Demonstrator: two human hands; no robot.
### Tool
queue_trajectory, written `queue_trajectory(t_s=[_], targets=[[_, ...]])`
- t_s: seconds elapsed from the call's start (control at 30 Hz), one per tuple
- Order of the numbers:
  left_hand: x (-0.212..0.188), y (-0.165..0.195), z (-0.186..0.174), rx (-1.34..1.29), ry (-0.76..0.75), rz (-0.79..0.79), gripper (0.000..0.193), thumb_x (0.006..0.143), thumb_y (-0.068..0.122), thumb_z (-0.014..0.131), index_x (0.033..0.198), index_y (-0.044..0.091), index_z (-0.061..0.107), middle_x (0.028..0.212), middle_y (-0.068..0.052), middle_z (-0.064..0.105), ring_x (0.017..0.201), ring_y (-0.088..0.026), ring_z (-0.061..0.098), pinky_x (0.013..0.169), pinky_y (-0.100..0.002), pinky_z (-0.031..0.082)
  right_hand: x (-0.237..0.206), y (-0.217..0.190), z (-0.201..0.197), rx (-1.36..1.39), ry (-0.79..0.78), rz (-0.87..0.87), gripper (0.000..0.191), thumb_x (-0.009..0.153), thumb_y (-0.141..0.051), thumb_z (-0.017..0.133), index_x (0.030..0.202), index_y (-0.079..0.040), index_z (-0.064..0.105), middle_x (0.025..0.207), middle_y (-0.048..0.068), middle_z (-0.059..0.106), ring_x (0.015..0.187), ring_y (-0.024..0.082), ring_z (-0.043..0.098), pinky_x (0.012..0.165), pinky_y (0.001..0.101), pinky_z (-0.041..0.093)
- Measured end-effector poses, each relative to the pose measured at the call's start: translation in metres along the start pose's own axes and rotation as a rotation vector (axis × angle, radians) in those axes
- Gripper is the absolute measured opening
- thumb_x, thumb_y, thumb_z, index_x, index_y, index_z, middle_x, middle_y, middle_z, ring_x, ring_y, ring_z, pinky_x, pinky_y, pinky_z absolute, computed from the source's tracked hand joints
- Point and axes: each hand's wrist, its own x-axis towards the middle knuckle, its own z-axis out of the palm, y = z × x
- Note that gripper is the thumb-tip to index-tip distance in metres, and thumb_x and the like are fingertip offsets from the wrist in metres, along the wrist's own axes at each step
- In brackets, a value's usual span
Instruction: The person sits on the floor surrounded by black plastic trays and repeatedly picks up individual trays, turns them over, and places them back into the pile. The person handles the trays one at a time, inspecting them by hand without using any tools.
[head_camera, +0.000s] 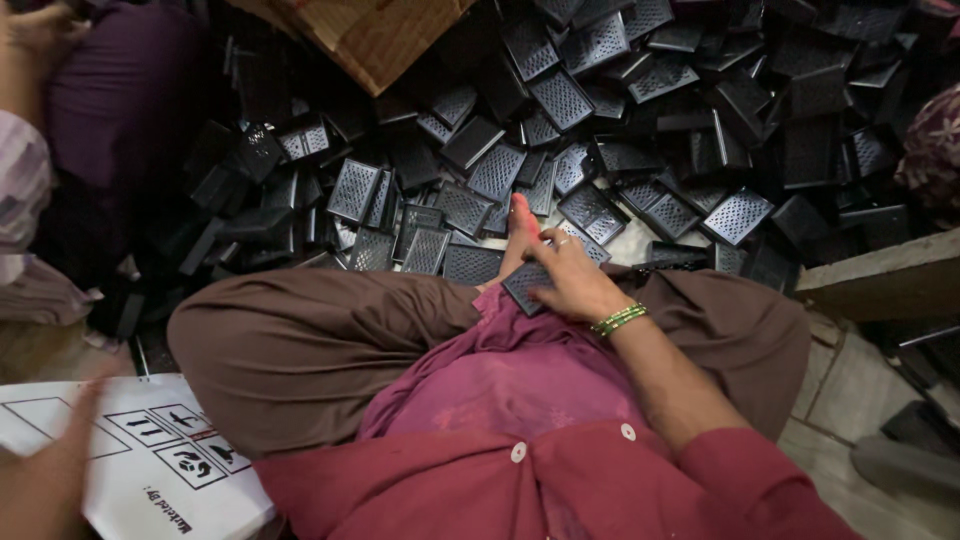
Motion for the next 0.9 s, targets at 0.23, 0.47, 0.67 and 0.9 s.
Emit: queue_trajectory(t_s=[0.23, 0.47, 0.67, 0.9], targets=[[0.072, -0.049, 0.178, 0.114, -0.510, -0.266, 0.075, 0.077, 0.056, 0.085, 0.128, 0.004, 0.070, 0.127, -0.024, 0.065, 0.120, -0.040, 0.060, 0.099, -0.049, 0.049, -0.017, 0.007, 0.000, -0.018, -0.147, -0.060, 0.077, 0.061, -0.020, 0.088, 0.130, -0.006, 0.057, 0.126, 0.024, 0.054, 0.119, 0.043, 0.051, 0.101, 0.0472, 0.045], [0.108, -0.177, 0.296, 0.501, -0.671, -0.565, 0.102, 0.065, 0.067, 0.090, 0.136, 0.001, 0.058, 0.138, -0.025, 0.058, 0.126, -0.043, 0.056, 0.100, -0.051, 0.048, -0.015, 0.012, 0.005, -0.033, -0.201, 0.026, 0.075, 0.058, -0.023, 0.090, 0.119, 0.001, 0.053, 0.112, 0.022, 0.058, 0.107, 0.041, 0.057, 0.092, 0.0464, 0.049], [0.081, -0.210, 0.336, 0.423, -0.586, -0.602, 0.096, 0.066, 0.063, 0.088, 0.136, 0.007, 0.056, 0.143, -0.021, 0.051, 0.132, -0.045, 0.045, 0.097, -0.060, 0.043, -0.012, 0.011, 0.006, -0.030, -0.263, 0.013, 0.076, 0.057, -0.026, 0.091, 0.116, 0.002, 0.052, 0.108, 0.021, 0.059, 0.105, 0.040, 0.058, 0.092, 0.0468, 0.049], [0.078, -0.236, 0.342, 0.129, -0.394, -0.674, 0.077, 0.072, 0.056, 0.090, 0.123, 0.003, 0.069, 0.122, -0.026, 0.066, 0.115, -0.042, 0.061, 0.100, -0.048, 0.047, -0.005, 0.013, 0.000, -0.022, -0.295, -0.008, 0.080, 0.052, -0.026, 0.094, 0.115, 0.002, 0.053, 0.109, 0.022, 0.060, 0.107, 0.040, 0.058, 0.093, 0.0459, 0.048]])
